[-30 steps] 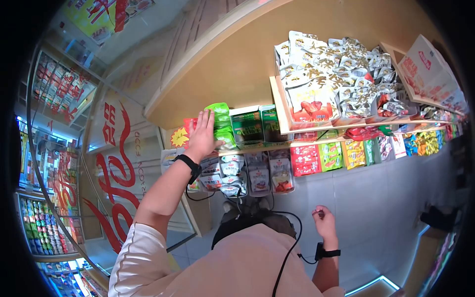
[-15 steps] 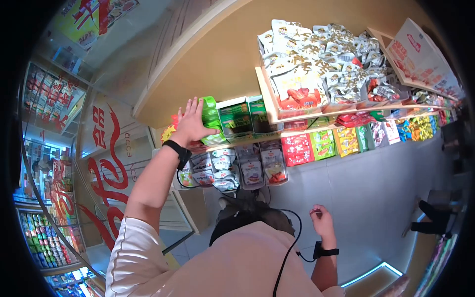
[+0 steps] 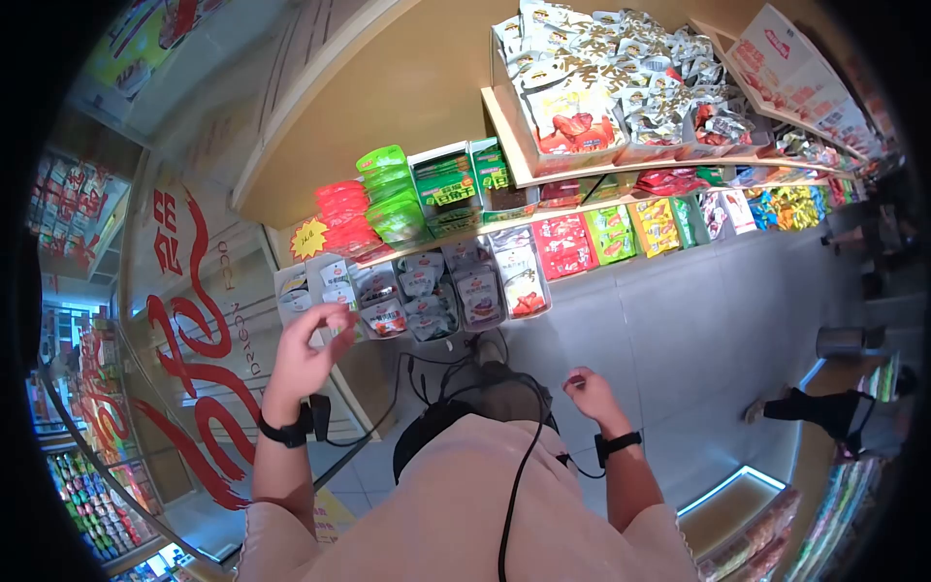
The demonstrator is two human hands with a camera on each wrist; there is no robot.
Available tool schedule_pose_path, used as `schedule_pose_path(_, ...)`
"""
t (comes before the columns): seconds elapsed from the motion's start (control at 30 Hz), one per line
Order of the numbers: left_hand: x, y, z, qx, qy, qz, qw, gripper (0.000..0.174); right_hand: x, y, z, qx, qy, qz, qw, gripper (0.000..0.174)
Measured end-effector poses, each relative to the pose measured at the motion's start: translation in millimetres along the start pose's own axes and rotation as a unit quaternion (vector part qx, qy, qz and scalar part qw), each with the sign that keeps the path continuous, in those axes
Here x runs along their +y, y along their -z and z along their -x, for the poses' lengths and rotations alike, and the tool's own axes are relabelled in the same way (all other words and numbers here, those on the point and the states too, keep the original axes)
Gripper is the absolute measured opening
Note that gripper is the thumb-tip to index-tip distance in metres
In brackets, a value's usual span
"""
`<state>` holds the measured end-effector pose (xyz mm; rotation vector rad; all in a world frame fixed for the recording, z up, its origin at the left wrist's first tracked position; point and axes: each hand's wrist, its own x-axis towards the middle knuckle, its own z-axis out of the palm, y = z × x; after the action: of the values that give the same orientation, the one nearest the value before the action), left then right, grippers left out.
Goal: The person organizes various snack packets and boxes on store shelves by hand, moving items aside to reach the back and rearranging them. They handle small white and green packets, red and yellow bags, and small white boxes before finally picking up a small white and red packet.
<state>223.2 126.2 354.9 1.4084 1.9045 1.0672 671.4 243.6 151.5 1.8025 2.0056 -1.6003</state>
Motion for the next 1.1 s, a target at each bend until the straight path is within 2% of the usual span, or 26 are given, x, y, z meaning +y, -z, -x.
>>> schedule_pose_path(0.03,-8.5,4.0,25.9,0.005,-0.007,-0.006,1.0,0.029,-5.0,-8.2,-7.8,-0.013,0.018,0.01,1.0,0.033)
schedule_pose_path(0.1,-28.6,9.7,77.7,0.016,0.056,-0.007,0.998,0.025,-28.8,-19.9,-27.5,-0.032,0.06,0.05,0.996,0.036)
schedule_pose_path(0.17,-62.5,1.2,128.7,0.069,0.162,0.098,0.979,0.024,-59.8,-34.4,-52.0,-0.025,0.128,0.114,0.985,0.041)
schedule_pose_path(0.27,-112.0,-15.3,203.4,0.093,0.272,0.103,0.952,0.023,-97.8,-62.0,-104.3,-0.01,0.236,0.181,0.955,0.053)
schedule_pose_path(0.33,-125.7,-28.4,241.3,0.141,0.313,0.179,0.922,0.021,-136.2,-77.6,-133.4,-0.012,0.185,0.276,0.943,0.062)
schedule_pose_path(0.37,-126.8,-34.2,255.6,0.167,0.331,0.239,0.898,0.02,-138.1,-88.5,-153.2,-0.015,0.182,0.275,0.944,0.062)
schedule_pose_path(0.43,-113.4,-41.6,272.2,0.171,0.354,0.198,0.898,0.021,-141.8,-110.1,-197.5,-0.01,0.34,0.341,0.876,0.066)
schedule_pose_path(0.5,-94.0,-41.4,285.5,0.177,0.379,0.153,0.895,0.022,-151.7,-129.0,-219.5,-0.033,0.297,0.398,0.867,0.072)
schedule_pose_path(0.53,-87.1,-41.6,288.7,0.15,0.414,0.114,0.891,0.024,-169.7,-130.9,-225.7,-0.074,0.251,0.458,0.85,0.079)
schedule_pose_path(0.57,-80.7,-43.7,291.1,0.118,0.45,0.075,0.882,0.026,-159.0,-146.0,-248.8,-0.048,0.28,0.484,0.828,0.066)
schedule_pose_path(0.63,-70.9,-49.7,300.8,0.123,0.466,0.086,0.872,0.028,-120.7,-187.9,-325.3,-0.107,0.242,0.475,0.839,0.048)
schedule_pose_path(0.7,-67.3,-61.5,313.4,0.161,0.472,0.094,0.862,0.029,-172.7,-172.6,-305.4,-0.017,0.304,0.567,0.766,0.035)
schedule_pose_path(0.73,-63.9,-66.1,311.1,0.162,0.475,0.095,0.86,0.029,-171.4,-182.0,-313.1,0.056,0.221,0.454,0.861,0.035)
schedule_pose_path(0.77,-59.4,-69.6,307.4,0.144,0.493,0.084,0.854,0.029,-169.6,-183.5,-323.8,0.053,0.223,0.454,0.861,0.035)
schedule_pose_path(0.83,-47.8,-75.9,300.8,0.126,0.518,0.073,0.843,0.029,-173.3,-181.7,-338.6,0.116,0.303,0.461,0.826,0.038)
schedule_pose_path(0.87,-42.3,-78.6,294.5,0.124,0.523,0.073,0.84,0.029,-182.6,-177.3,-342.8,0.041,0.198,0.317,0.927,0.044)
schedule_pose_path(0.9,-41.0,-81.2,287.2,0.123,0.526,0.073,0.838,0.029,-180.4,-179.6,-353.1,0.036,0.199,0.318,0.926,0.044)
schedule_pose_path(0.97,-40.2,-86.9,278.8,0.12,0.529,0.074,0.837,0.029,-166.7,-186.9,-375.6,0.08,0.231,0.422,0.873,0.046)
schedule_pose_path(1.0,-37.7,-88.4,277.0,0.112,0.531,0.073,0.837,0.028,-166.5,-187.9,-378.6,0.098,0.234,0.419,0.872,0.046)
schedule_pose_path(1.03,-36.2,-89.3,276.1,0.111,0.538,0.072,0.832,0.028,-171.2,-184.3,-378.9,0.054,0.198,0.424,0.882,0.045)
schedule_pose_path(1.1,-38.3,-92.3,271.7,0.108,0.504,0.081,0.853,0.028,-171.2,-180.0,-373.1,0.069,0.226,0.434,0.869,0.048)
